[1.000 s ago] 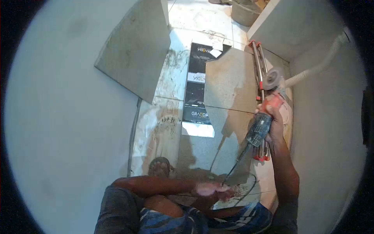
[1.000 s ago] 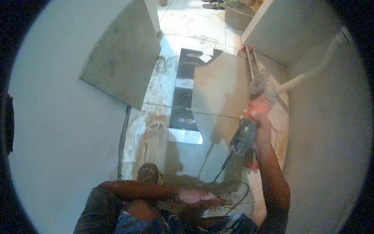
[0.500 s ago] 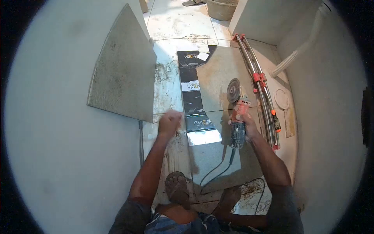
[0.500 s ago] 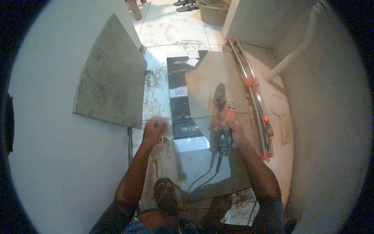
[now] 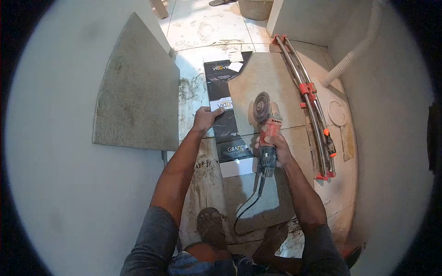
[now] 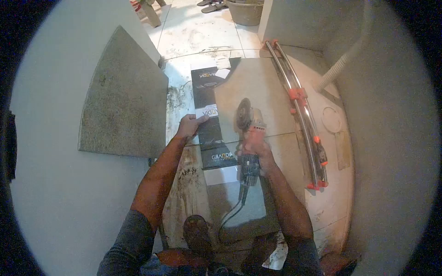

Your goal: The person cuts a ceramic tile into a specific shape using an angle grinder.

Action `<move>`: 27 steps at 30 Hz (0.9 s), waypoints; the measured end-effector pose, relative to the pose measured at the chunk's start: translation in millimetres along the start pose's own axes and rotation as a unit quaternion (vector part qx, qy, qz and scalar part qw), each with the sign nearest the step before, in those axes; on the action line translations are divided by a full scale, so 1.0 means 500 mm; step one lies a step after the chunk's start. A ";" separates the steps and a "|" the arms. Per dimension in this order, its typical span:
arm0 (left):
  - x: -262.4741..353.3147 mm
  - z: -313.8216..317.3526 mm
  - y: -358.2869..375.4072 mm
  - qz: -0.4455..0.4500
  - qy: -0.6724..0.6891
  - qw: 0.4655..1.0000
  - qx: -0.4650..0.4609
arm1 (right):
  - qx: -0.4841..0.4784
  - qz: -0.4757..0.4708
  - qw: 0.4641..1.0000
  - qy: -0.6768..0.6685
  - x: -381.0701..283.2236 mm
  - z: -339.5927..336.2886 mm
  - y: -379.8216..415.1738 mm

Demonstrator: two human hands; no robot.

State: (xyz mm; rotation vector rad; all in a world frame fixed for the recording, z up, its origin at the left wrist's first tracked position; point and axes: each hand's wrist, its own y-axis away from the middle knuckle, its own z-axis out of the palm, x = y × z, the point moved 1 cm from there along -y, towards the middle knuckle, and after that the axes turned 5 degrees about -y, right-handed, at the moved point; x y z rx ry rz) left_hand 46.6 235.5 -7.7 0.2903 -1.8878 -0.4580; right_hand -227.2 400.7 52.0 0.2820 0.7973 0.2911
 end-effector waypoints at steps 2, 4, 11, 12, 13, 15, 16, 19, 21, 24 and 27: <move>0.016 -0.002 0.005 0.003 -0.053 0.999 0.000 | -0.006 0.032 0.999 0.002 0.007 -0.005 -0.005; 0.021 -0.006 0.011 -0.023 0.004 0.999 -0.048 | 0.000 0.032 0.999 0.003 0.009 0.001 0.000; 0.046 -0.013 0.025 0.009 -0.116 0.992 -0.037 | 0.009 0.037 0.999 -0.015 0.010 0.004 0.031; 0.060 -0.013 0.038 0.011 -0.092 0.995 -0.037 | 0.008 0.038 0.999 -0.014 0.006 0.006 0.036; 0.068 -0.014 0.047 0.013 -0.067 0.997 -0.037 | 0.022 0.043 0.999 -0.016 0.002 0.009 0.042; 0.048 -0.009 0.035 0.003 -0.026 0.999 -0.043 | 0.036 0.048 0.998 -0.019 0.003 0.007 0.047; 0.041 -0.004 0.030 -0.005 0.016 0.999 -0.049 | 0.019 0.037 0.999 -0.024 0.003 0.001 0.048; 0.046 -0.002 0.039 -0.001 0.011 0.999 -0.041 | -0.003 0.028 0.999 -0.037 0.003 -0.013 0.047; 0.009 0.012 0.016 0.011 0.055 0.997 -0.048 | -0.009 0.031 0.999 -0.044 0.003 -0.014 0.047; -0.022 0.034 -0.002 0.042 0.090 0.995 -0.030 | 0.000 0.019 0.999 -0.047 0.002 -0.010 0.050; -0.025 0.052 0.009 0.122 0.103 0.987 0.006 | -0.002 0.016 0.999 -0.045 0.001 -0.007 0.052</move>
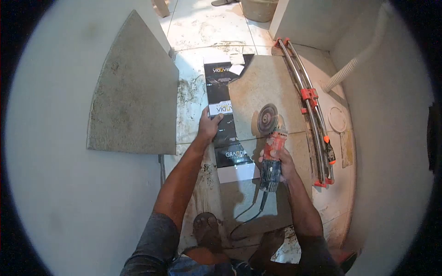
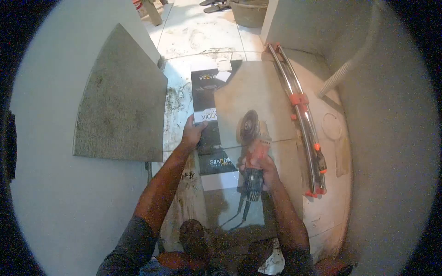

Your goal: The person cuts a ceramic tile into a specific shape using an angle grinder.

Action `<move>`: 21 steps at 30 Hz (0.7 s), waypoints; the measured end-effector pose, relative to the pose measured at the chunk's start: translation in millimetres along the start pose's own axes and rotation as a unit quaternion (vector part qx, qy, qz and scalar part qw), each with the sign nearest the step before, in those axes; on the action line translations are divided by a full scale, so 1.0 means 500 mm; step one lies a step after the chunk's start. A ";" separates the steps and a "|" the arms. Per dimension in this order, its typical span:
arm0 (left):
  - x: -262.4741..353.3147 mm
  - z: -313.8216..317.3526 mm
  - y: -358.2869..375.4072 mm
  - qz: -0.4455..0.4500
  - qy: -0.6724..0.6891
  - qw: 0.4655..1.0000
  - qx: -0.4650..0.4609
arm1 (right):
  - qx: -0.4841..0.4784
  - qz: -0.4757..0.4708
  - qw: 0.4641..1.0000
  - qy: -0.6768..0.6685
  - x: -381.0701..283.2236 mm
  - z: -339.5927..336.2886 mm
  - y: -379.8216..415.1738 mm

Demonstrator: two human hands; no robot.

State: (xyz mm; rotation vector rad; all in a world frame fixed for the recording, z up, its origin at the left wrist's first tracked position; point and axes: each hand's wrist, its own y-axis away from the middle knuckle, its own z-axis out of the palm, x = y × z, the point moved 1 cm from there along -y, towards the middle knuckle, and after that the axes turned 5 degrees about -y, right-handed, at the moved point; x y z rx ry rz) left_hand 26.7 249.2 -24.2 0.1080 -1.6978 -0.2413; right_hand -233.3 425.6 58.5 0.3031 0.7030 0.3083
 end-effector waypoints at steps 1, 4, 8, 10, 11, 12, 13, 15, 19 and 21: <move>-0.002 0.005 0.001 0.060 0.020 0.998 0.005 | 0.002 -0.003 1.000 0.007 -0.002 0.005 0.004; -0.004 0.019 0.005 0.043 0.099 0.994 0.027 | 0.023 0.009 1.000 0.009 -0.006 0.004 0.011; -0.048 0.013 -0.014 0.134 -0.007 0.991 0.019 | 0.012 0.001 1.000 0.002 0.000 -0.006 0.015; -0.025 0.010 -0.001 0.136 0.002 0.991 -0.006 | 0.011 0.003 1.000 0.000 0.000 -0.003 0.019; -0.014 0.011 0.005 0.138 0.021 0.990 -0.009 | 0.019 0.002 1.000 0.002 -0.001 0.000 0.021; -0.002 0.010 0.012 0.140 0.040 0.989 -0.011 | 0.026 0.001 1.000 0.005 -0.003 0.004 0.023; 0.021 0.011 0.023 0.140 0.040 0.989 -0.013 | 0.028 0.001 1.000 0.004 -0.003 0.006 0.024; 0.050 0.015 0.040 0.093 0.036 0.995 0.002 | 0.031 0.004 1.000 -0.001 -0.002 0.009 0.025; 0.026 0.015 0.026 0.128 0.023 0.991 0.009 | 0.018 0.004 1.000 -0.014 0.002 0.004 0.022; 0.022 0.015 0.023 0.137 -0.003 0.990 0.021 | 0.018 -0.001 1.000 -0.021 0.008 -0.003 0.019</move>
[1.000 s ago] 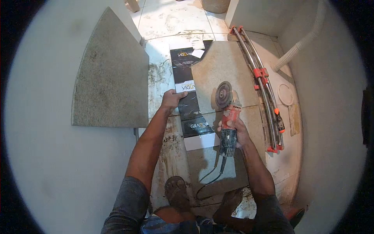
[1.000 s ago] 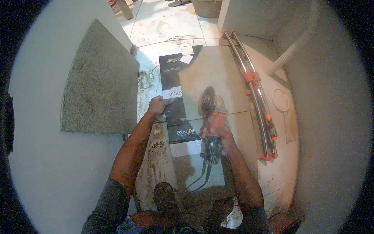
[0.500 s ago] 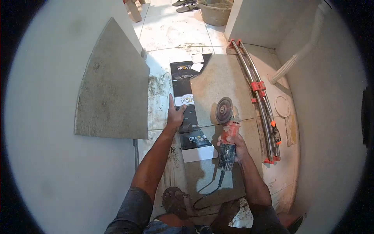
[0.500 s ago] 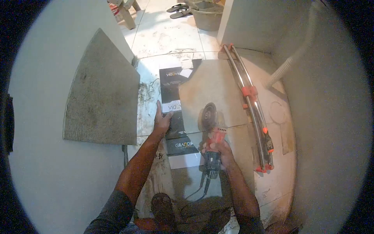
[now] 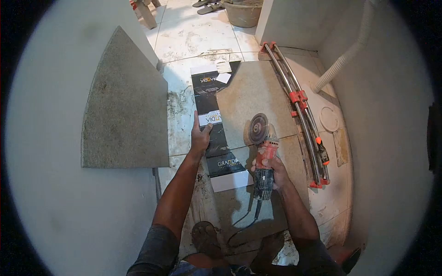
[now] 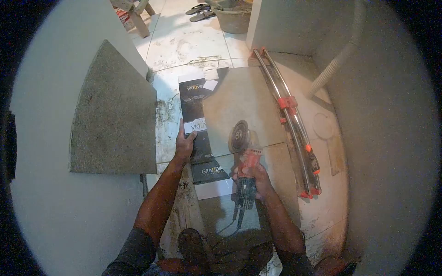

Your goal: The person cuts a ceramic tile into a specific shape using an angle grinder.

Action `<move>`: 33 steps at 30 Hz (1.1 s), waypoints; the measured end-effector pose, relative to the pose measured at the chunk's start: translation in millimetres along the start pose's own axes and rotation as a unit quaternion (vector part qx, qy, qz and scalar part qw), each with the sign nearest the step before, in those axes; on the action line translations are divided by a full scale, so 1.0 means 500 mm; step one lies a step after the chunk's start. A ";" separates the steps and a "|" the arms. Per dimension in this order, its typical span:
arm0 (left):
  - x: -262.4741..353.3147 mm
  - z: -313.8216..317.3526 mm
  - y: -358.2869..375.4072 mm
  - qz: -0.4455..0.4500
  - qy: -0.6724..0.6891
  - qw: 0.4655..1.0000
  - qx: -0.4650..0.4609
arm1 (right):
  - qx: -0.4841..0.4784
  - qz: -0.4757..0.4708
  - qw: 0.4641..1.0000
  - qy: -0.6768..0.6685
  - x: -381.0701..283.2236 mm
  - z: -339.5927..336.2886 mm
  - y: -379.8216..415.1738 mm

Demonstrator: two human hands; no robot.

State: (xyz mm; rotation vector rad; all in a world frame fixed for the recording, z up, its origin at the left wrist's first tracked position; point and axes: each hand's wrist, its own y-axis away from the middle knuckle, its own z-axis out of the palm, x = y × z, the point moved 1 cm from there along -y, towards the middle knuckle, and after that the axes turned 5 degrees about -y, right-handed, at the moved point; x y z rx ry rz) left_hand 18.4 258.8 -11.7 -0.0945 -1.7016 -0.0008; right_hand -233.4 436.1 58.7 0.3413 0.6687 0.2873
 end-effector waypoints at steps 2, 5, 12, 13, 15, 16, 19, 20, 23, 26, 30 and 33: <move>0.000 -0.001 0.000 -0.003 -0.005 1.000 0.000 | -0.001 0.001 1.000 -0.004 0.003 0.000 0.000; 0.007 -0.004 0.001 -0.026 0.002 1.000 -0.011 | 0.000 0.006 1.000 -0.008 0.002 0.005 0.002; 0.009 -0.003 0.001 -0.003 -0.022 1.000 0.002 | 0.002 0.011 1.000 -0.012 0.009 0.001 0.000; 0.009 -0.001 0.001 -0.004 -0.022 1.000 0.002 | 0.003 0.013 1.000 -0.012 0.009 -0.001 0.000; 0.010 0.003 0.002 -0.009 0.006 1.000 0.012 | 0.015 0.023 1.000 -0.003 0.008 -0.002 -0.001; 0.012 0.000 0.003 -0.011 0.006 1.000 0.013 | 0.016 0.024 1.000 -0.003 0.008 0.000 -0.002; 0.010 -0.004 0.002 -0.051 0.008 0.998 -0.019 | 0.018 0.021 0.999 0.015 0.002 0.003 -0.011; 0.009 -0.003 0.001 -0.048 0.020 0.998 -0.016 | 0.021 0.025 0.999 0.014 0.003 -0.003 -0.015; 0.018 0.004 0.006 -0.043 0.052 0.998 -0.002 | 0.026 0.023 0.999 0.019 -0.001 0.012 -0.017; 0.009 0.002 0.001 -0.045 0.044 0.998 0.001 | 0.022 0.029 0.999 0.014 -0.007 0.027 -0.017; 0.011 -0.001 0.003 -0.069 0.029 0.997 0.002 | 0.006 0.050 0.998 0.040 -0.006 0.011 -0.015; 0.014 0.004 -0.002 -0.087 -0.009 0.996 0.017 | 0.021 0.039 0.998 0.038 -0.007 0.023 -0.010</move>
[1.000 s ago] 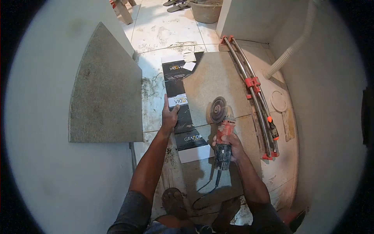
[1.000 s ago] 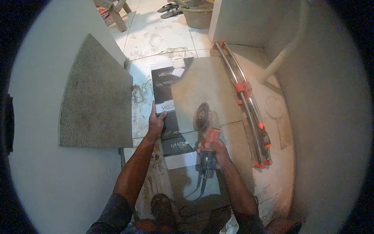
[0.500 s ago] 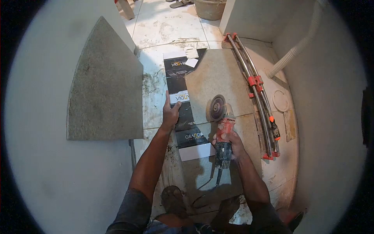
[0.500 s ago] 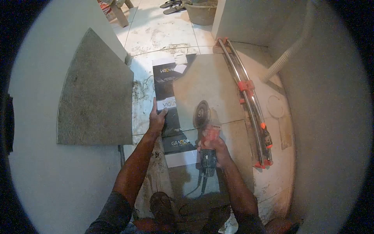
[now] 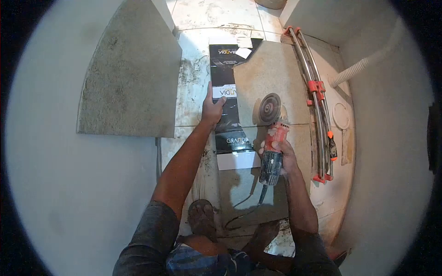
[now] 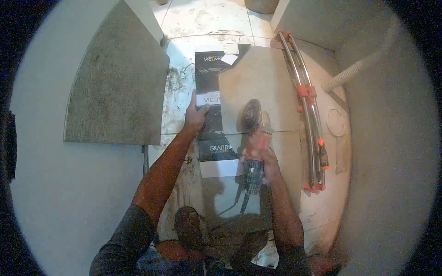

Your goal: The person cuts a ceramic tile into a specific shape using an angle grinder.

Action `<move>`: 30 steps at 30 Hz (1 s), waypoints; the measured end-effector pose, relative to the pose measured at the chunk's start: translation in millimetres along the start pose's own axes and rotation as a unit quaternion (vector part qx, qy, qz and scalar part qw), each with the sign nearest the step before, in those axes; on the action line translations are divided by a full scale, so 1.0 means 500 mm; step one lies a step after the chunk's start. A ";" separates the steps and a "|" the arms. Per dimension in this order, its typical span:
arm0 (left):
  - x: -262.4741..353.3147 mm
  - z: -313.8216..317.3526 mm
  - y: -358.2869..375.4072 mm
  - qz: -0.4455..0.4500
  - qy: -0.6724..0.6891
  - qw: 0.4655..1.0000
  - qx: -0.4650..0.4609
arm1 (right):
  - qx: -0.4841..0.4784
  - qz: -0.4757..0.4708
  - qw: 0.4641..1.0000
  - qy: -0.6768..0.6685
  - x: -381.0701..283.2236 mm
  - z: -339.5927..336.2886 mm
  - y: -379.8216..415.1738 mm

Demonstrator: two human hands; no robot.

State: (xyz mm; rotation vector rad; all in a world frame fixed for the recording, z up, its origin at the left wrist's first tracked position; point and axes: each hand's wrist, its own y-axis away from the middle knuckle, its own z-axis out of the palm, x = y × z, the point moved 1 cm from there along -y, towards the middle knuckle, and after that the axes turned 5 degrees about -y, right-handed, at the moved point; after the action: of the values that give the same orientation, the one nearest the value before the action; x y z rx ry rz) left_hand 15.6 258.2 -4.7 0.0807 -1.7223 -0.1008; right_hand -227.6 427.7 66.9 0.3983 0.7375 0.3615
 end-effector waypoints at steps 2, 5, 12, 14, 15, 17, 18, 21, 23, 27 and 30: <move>-0.014 0.000 -0.003 0.006 0.022 1.000 -0.005 | -0.002 0.001 1.000 -0.014 -0.002 0.004 0.000; -0.015 -0.004 -0.005 0.002 -0.010 1.000 -0.011 | -0.009 0.011 1.000 -0.013 -0.002 0.003 -0.002; -0.006 -0.007 0.002 -0.022 0.012 1.000 -0.008 | -0.018 0.082 0.994 0.064 -0.008 0.010 -0.003; -0.049 -0.002 -0.016 0.018 -0.038 0.999 0.016 | -0.015 0.085 0.993 0.079 -0.017 0.045 0.004; -0.049 0.000 -0.019 0.056 -0.089 0.994 0.037 | -0.008 0.088 0.992 0.091 -0.021 0.054 0.006; -0.055 0.000 -0.019 0.044 -0.056 0.997 0.028 | -0.006 0.100 0.989 0.109 -0.009 0.020 -0.011; -0.045 0.000 -0.014 0.029 -0.026 0.999 0.019 | -0.003 0.114 0.986 0.125 -0.009 0.005 -0.013; -0.032 -0.001 -0.012 0.028 0.035 0.999 -0.009 | -0.025 0.105 0.985 0.133 -0.007 0.020 -0.013; -0.034 -0.003 -0.009 0.035 0.022 0.999 -0.012 | -0.013 0.116 0.984 0.137 -0.006 0.009 -0.017; -0.035 -0.004 -0.010 0.016 0.028 0.999 -0.017 | -0.010 0.144 0.981 0.130 -0.006 -0.001 -0.030; -0.031 -0.002 -0.008 0.039 0.008 0.999 -0.015 | -0.016 0.140 0.978 0.156 -0.008 0.001 -0.035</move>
State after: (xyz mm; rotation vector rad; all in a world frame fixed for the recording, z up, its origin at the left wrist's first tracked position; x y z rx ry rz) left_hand 19.1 255.7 -20.2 -0.0078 -1.7061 -0.0675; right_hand -226.7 410.5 61.3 0.4205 0.9822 0.7121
